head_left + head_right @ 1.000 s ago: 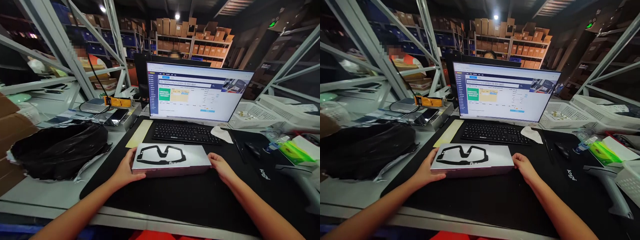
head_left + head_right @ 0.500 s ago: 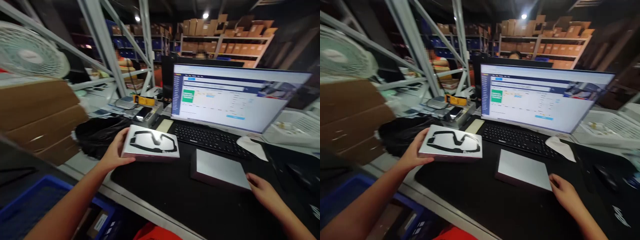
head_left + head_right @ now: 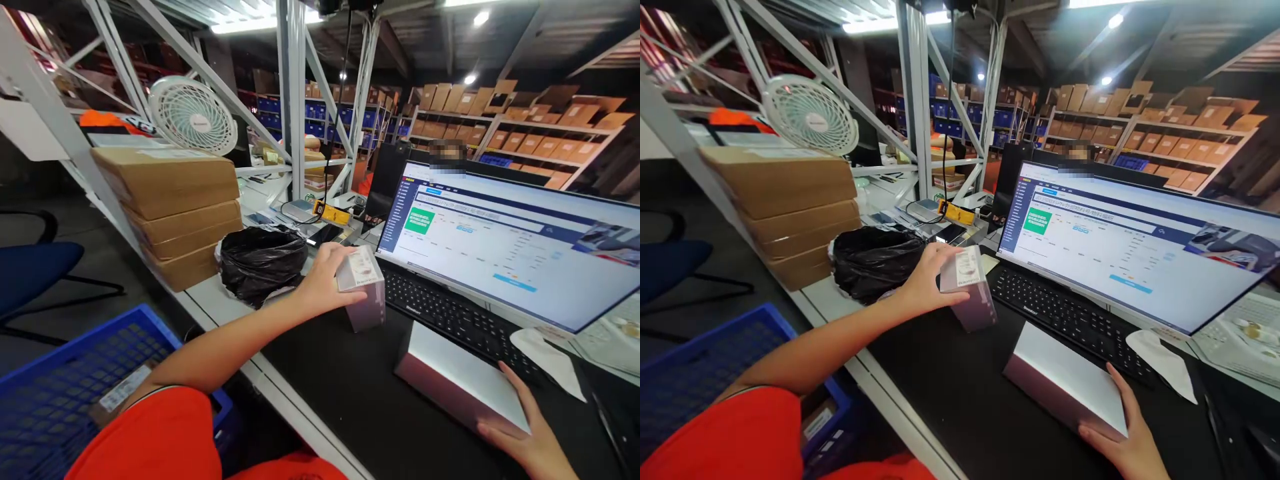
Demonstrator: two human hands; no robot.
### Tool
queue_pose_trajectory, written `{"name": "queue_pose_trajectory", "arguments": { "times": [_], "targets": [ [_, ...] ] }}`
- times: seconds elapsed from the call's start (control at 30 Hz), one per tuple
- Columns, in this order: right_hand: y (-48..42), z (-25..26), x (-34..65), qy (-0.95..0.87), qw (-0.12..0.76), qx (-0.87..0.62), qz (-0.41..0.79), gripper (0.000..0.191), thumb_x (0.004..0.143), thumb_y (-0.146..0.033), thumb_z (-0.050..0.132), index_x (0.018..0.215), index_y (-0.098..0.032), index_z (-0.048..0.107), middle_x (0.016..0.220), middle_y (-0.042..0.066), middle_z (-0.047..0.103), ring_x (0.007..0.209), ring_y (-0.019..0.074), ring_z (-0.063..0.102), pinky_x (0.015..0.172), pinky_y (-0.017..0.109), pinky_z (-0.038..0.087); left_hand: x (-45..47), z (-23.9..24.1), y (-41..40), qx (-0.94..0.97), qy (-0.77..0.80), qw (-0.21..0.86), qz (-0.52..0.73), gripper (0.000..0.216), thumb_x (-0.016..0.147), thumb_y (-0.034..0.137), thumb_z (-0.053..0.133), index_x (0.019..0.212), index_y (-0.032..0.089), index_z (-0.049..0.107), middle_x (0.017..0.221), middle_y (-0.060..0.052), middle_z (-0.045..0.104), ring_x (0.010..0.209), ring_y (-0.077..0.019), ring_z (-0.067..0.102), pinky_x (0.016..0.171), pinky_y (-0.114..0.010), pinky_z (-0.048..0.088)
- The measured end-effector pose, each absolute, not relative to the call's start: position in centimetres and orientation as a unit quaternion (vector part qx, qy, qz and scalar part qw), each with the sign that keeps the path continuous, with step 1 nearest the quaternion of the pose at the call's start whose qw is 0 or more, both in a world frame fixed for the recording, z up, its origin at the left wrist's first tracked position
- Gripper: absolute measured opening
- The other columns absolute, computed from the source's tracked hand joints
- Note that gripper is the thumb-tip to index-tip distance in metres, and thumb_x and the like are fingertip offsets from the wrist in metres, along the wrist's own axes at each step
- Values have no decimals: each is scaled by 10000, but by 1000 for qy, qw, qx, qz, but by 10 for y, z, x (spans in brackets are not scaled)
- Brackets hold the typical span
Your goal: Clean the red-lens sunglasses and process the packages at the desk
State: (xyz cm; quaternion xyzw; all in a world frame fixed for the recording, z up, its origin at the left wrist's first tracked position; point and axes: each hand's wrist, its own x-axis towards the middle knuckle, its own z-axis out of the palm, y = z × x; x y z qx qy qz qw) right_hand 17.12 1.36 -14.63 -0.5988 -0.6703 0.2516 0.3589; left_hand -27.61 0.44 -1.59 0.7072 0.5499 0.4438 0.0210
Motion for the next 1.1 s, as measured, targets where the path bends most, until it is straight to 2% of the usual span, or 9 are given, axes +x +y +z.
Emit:
{"name": "queue_pose_trajectory", "arguments": {
  "times": [0.1, 0.2, 0.37, 0.5, 0.6, 0.7, 0.8, 0.93, 1.1],
  "targets": [
    [5, -141, 163, -636, 371, -637, 228, 1038, 601, -702, 743, 1508, -340, 392, 1473, 97, 511, 1297, 425, 537, 1121, 590, 415, -263, -28, 3, 635, 648, -49, 417, 817, 680, 509, 854, 1372, 227, 525, 1381, -158, 362, 1341, -413, 388, 1141, -620, 361],
    [-1, -134, 161, -632, 367, -645, 223, 1060, 592, -707, 755, 1504, -314, 385, 1496, 108, 486, 1323, 421, 503, 1136, 584, 384, -258, -28, 0, 656, 662, -62, 356, 946, 626, 576, 877, 1408, 184, 516, 1442, -203, 333, 1361, -464, 362, 1136, -647, 349],
    [-14, -124, 157, -653, 372, -642, 150, 1041, 615, -654, 786, 1501, -296, 375, 1480, 122, 469, 1317, 432, 489, 1120, 604, 388, -276, -18, 7, 700, 609, -29, 371, 828, 631, 502, 893, 1325, 162, 598, 1440, -187, 377, 1354, -394, 439, 1155, -539, 394],
    [-23, -128, 164, -755, 428, -495, -35, 951, 700, -446, 815, 1508, -321, 330, 1403, 129, 483, 1284, 391, 518, 1078, 599, 444, -300, -27, 22, 684, 583, -12, 439, 592, 642, 429, 867, 1145, 178, 681, 1549, -166, 306, 1437, -402, 358, 1208, -559, 297],
    [-32, -140, 171, -819, 425, -368, -114, 724, 711, -264, 806, 1339, -434, 487, 1193, 33, 594, 1160, 290, 623, 1043, 562, 497, -308, -39, 29, 686, 526, 111, 491, 576, 690, 459, 817, 1174, 213, 625, 1473, -146, 437, 1378, -351, 460, 1111, -516, 439],
    [-42, -150, 172, -883, 254, -395, -1, 351, 723, -307, 785, 1009, -470, 663, 807, -44, 647, 840, 177, 686, 866, 399, 579, -300, -46, 27, 650, 541, 70, 529, 521, 725, 440, 796, 1153, 220, 595, 1301, -105, 529, 1261, -299, 534, 1014, -448, 516],
    [-47, -152, 168, -891, 98, -410, 169, 195, 747, -340, 774, 853, -493, 715, 694, -60, 673, 691, 133, 652, 728, 305, 554, -284, -50, 22, 575, 617, -71, 533, 574, 698, 379, 833, 1170, 206, 556, 1272, -104, 471, 1296, -307, 454, 1115, -486, 422],
    [-47, -150, 166, -874, 75, -377, 298, 220, 709, -391, 818, 843, -544, 732, 654, -91, 698, 638, 124, 662, 600, 247, 533, -271, -52, 20, 556, 653, -101, 504, 789, 651, 385, 882, 1298, 193, 474, 1377, -138, 315, 1383, -351, 333, 1199, -516, 311],
    [-52, -129, 160, -856, 41, -324, 400, 315, 715, -334, 816, 890, -582, 732, 750, -148, 762, 740, 122, 731, 553, 194, 549, -270, -50, 19, 563, 661, -104, 485, 799, 682, 444, 860, 1344, 221, 472, 1483, -158, 225, 1384, -409, 340, 1202, -594, 279]
  ]
}}
